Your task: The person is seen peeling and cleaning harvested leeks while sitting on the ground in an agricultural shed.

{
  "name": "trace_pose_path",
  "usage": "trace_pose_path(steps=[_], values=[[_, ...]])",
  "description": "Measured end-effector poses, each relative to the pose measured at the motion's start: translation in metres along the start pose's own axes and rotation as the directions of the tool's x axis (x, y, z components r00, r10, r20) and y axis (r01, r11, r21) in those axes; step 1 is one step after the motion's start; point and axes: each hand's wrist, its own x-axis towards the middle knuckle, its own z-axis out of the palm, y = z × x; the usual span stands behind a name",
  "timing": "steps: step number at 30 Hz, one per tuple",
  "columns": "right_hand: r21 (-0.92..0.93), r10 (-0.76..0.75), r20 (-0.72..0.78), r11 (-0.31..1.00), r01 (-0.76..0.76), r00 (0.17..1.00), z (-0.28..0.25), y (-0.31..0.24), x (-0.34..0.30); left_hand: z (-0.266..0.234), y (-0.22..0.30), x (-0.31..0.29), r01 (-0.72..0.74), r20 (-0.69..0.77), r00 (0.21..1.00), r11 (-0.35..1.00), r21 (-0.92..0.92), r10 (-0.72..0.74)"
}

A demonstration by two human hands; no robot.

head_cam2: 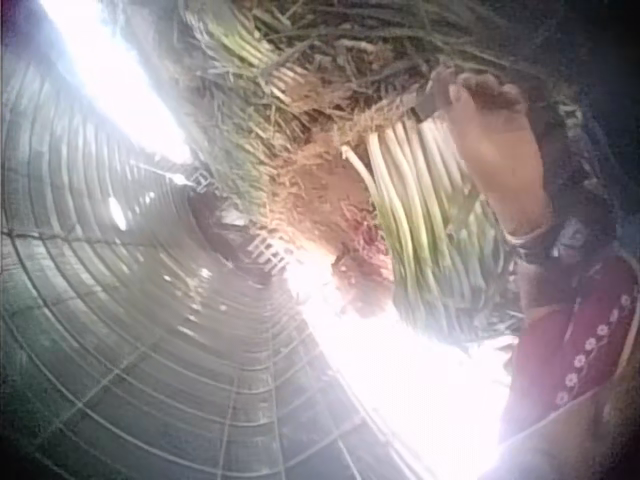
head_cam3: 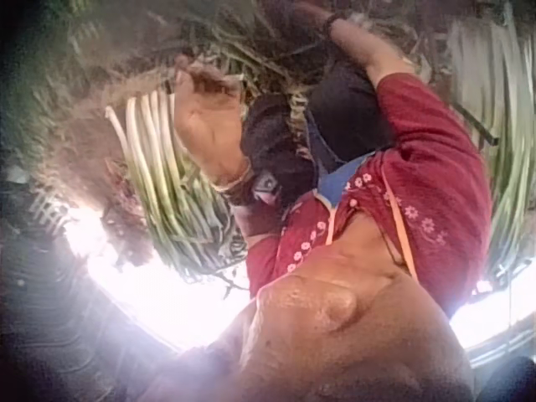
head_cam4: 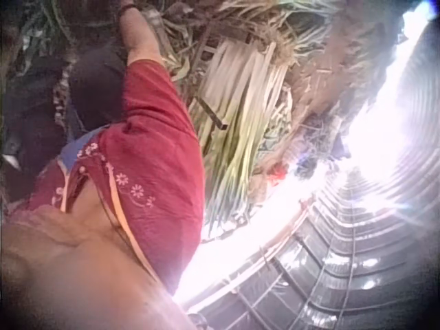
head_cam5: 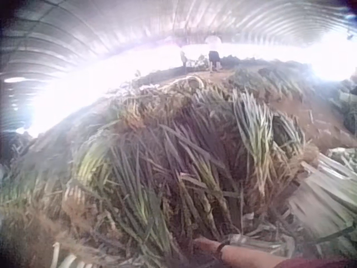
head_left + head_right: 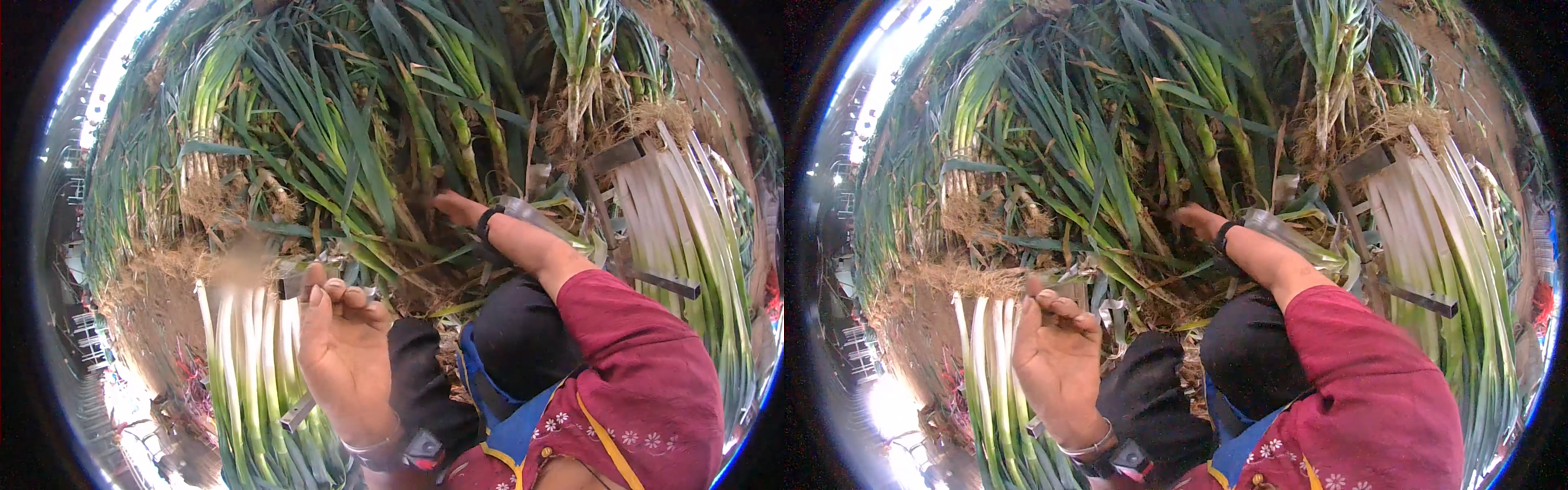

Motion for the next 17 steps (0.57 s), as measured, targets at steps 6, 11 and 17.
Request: trace_pose_path(steps=[6,11,17], values=[[0.021,0.117,-0.145,0.993,-0.115,0.982,0.093,-0.046,-0.021,-0.009,-0.003,0.009,0.07,-0.032,0.997,0.997,0.024,-0.069],[0.337,0.016,-0.207,0.94,0.055,0.978,0.088,-0.092,-0.038,-0.012,0.001,0.01,0.015,-0.082,0.997,0.999,0.048,-0.011],[0.391,-0.107,-0.127,0.908,0.149,0.986,0.058,-0.129,-0.092,-0.007,-0.004,0.014,0.0,-0.039,0.999,0.995,0.095,0.004]])
